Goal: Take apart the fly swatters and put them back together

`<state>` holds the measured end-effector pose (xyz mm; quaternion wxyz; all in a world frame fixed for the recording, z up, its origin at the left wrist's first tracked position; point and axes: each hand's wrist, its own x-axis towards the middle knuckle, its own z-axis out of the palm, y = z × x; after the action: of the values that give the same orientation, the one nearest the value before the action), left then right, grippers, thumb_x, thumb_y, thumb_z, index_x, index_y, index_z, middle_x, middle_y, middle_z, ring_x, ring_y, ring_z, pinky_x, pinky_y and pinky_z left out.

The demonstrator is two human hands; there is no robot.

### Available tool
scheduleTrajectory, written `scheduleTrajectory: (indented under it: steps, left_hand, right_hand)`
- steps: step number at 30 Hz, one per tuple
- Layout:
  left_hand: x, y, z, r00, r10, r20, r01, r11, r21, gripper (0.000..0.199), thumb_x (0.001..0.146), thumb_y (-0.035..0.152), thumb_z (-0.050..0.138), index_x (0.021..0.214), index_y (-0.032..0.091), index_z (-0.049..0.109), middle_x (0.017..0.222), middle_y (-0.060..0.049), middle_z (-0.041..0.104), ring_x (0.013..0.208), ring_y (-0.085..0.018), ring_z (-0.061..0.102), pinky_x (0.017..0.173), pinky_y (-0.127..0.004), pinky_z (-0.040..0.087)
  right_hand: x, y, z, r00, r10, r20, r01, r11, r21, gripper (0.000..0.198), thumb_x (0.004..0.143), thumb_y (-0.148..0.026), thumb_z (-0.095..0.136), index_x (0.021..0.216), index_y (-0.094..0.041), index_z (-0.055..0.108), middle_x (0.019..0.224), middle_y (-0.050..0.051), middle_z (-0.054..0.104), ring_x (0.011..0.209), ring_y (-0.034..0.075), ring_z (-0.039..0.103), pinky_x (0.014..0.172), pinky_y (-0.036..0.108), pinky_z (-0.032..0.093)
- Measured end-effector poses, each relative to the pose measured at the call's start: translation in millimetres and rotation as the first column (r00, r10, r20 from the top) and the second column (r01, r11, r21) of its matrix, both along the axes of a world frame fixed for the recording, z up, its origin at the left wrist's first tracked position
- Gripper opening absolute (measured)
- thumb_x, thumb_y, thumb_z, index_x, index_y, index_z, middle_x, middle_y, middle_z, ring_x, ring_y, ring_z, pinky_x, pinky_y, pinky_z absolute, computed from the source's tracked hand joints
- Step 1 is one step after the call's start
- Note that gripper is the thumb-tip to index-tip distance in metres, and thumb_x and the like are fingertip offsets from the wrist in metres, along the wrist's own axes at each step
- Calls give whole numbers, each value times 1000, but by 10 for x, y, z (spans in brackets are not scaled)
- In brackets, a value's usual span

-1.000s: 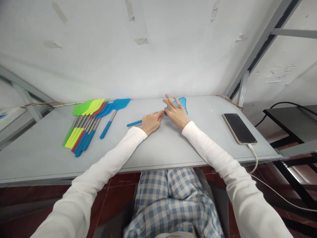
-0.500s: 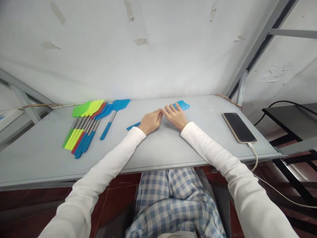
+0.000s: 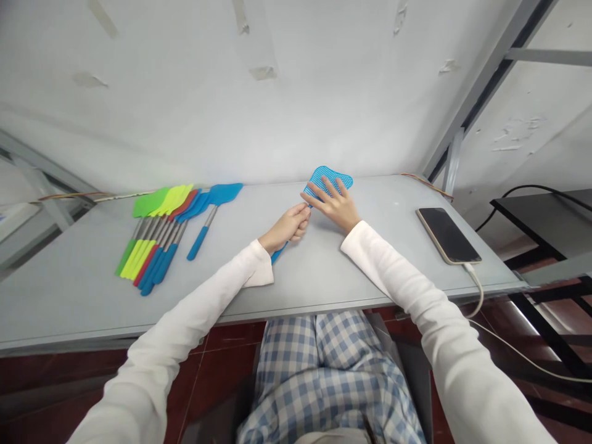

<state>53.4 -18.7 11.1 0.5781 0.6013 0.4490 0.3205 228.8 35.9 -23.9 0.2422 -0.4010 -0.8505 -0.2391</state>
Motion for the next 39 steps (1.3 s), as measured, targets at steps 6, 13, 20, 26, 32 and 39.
scheduleTrajectory:
  steps: [6,13,20,26,32,39]
  left_hand:
    - [128,-15,88,948,47,314,63,942,-331,27,94,32,42,73,21,31,53,11,18,33,-1,13,37,-13,3]
    - [22,-303,74,912,-43,408,258,834,-488,26,91,32,49,72,19,37,55,11,16,32,0,12,34,-12,1]
    - [-213,86,-134,692,265,671,196,826,-528,31,96,23,33,65,17,37,51,10,13,33,-1,11,30,-11,5]
    - [-410,240,-206,555,346,756,219,816,-534,46,98,42,30,59,17,31,50,9,12,34,-2,10,31,-12,3]
    - [-439,221,-175,567,413,713,196,773,-603,53,95,46,36,55,18,16,50,9,3,35,-4,3,33,-15,-1]
    - [-406,153,-152,615,437,657,150,753,-641,46,92,43,31,53,18,27,51,10,0,34,-3,0,33,-16,-4]
  right_hand:
    - [-3,14,16,1000,-22,-8,22,999,-37,45,98,-28,33,141,-35,45,145,2,49,137,27,40,110,55,31]
    - [521,154,82,786,-555,-271,500,829,-250,52,96,-17,23,145,-20,41,137,15,54,125,30,52,99,50,41]
    - [693,181,10,958,-266,-112,241,951,-193,48,95,-20,29,139,-27,48,140,5,53,129,24,42,107,46,27]
    - [693,187,-75,970,-236,-58,204,919,-338,50,83,-11,42,125,-29,63,133,8,57,118,27,45,98,47,30]
    - [1062,250,-134,935,-350,-48,272,799,-537,64,70,-5,44,125,-31,62,134,3,58,120,28,48,97,50,30]
    - [990,244,-132,899,-416,-135,302,814,-495,57,74,-4,40,122,-22,64,137,10,55,124,29,48,98,47,33]
